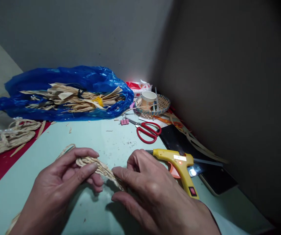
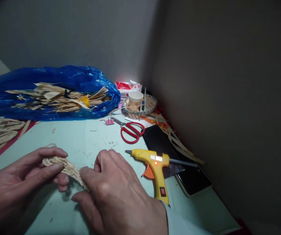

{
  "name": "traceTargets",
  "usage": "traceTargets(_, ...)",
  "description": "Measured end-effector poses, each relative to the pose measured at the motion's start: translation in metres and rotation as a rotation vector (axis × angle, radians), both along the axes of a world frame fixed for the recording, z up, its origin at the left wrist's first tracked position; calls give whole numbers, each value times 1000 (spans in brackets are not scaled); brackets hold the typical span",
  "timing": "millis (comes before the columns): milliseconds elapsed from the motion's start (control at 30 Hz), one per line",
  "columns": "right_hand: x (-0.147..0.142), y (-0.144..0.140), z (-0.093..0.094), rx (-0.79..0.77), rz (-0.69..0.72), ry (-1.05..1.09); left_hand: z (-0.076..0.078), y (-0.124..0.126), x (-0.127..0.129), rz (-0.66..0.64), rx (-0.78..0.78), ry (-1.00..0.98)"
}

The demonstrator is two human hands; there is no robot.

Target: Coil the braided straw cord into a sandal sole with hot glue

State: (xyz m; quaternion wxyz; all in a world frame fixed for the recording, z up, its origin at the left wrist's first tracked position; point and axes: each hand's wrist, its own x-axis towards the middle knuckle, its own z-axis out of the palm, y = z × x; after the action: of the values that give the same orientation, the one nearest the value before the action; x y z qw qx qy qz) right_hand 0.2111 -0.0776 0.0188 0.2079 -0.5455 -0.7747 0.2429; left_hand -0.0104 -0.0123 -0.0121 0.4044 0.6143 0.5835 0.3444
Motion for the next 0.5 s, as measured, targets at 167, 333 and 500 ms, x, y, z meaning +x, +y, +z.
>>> traceTargets(167, -4, 4, -12, 144, 1, 45, 3, -1, 7, -28, -141, -162)
traceTargets(333, -9, 7, -22, 292, -75, 35, 8, -3, 17, 47, -166, -219)
traceTargets(500, -12, 11, -24, 294, -119, -35, 5, -3, 22, 86, -180, -276)
